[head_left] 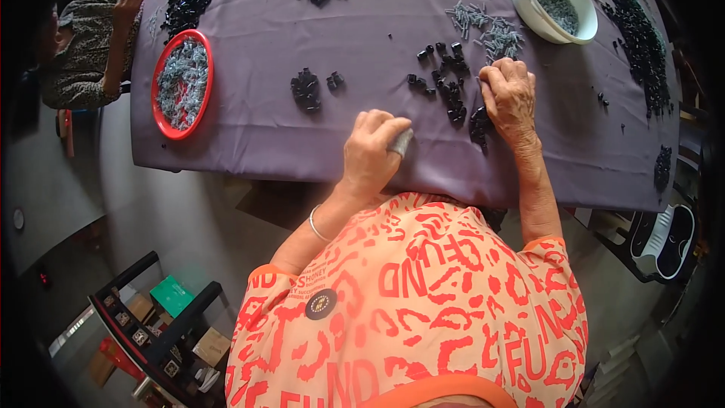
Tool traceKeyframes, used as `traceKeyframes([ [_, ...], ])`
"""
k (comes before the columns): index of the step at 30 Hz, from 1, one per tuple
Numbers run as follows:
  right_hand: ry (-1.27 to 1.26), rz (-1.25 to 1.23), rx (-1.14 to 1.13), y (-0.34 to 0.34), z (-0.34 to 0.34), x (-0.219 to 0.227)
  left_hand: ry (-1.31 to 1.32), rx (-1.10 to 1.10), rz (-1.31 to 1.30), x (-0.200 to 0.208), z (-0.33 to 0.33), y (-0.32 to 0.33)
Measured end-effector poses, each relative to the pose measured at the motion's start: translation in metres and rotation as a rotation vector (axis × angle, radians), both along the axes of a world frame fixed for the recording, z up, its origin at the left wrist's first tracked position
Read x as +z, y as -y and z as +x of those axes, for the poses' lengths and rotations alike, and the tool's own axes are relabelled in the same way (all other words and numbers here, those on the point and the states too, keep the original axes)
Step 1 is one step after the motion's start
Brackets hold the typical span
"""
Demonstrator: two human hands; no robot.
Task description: The person repeatedly assembles components by inserting small metal springs into black plastic pieces by hand and setting the assembled parts on the table.
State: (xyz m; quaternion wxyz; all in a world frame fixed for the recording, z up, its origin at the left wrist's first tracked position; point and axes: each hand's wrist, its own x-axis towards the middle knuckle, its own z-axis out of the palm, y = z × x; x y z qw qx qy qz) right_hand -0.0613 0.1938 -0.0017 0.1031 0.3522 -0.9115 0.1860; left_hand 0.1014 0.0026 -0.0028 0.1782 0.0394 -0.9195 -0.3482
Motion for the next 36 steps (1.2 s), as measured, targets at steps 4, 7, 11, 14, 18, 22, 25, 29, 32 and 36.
traceKeyframes([
  [4, -0.164, 0.085, 0.016, 0.0, 0.002, -0.007, -0.059, 0.093, -0.038, 0.002, -0.02, 0.016],
  [7, -0.101, 0.145, -0.009, 0.001, 0.002, -0.002, -0.054, 0.105, -0.03, -0.002, -0.037, 0.025],
  [11, -0.119, 0.05, -0.012, 0.0, 0.009, -0.001, -0.066, 0.07, -0.033, -0.009, -0.063, 0.024],
  [14, -0.104, -0.126, -0.035, -0.001, 0.017, 0.003, -0.017, 0.021, -0.073, -0.007, -0.071, 0.022],
  [18, 0.113, -0.402, 0.017, -0.005, 0.029, 0.016, 0.047, -0.021, 0.01, -0.007, -0.067, 0.029],
  [22, 0.25, -0.525, 0.023, -0.007, 0.046, 0.02, 0.069, -0.06, 0.078, -0.005, -0.066, 0.033],
  [25, 0.311, -0.589, 0.015, -0.004, 0.052, 0.023, 0.01, -0.1, -0.035, 0.005, -0.071, 0.027],
  [29, 0.31, -0.611, 0.025, -0.005, 0.056, 0.023, 0.037, -0.132, -0.137, 0.001, -0.071, 0.025],
  [32, 0.303, -0.606, 0.035, -0.004, 0.058, 0.021, -0.009, -0.142, -0.24, 0.0, -0.072, 0.02],
  [36, 0.3, -0.596, 0.028, -0.004, 0.062, 0.02, -0.007, -0.145, -0.255, 0.006, -0.073, 0.018],
])
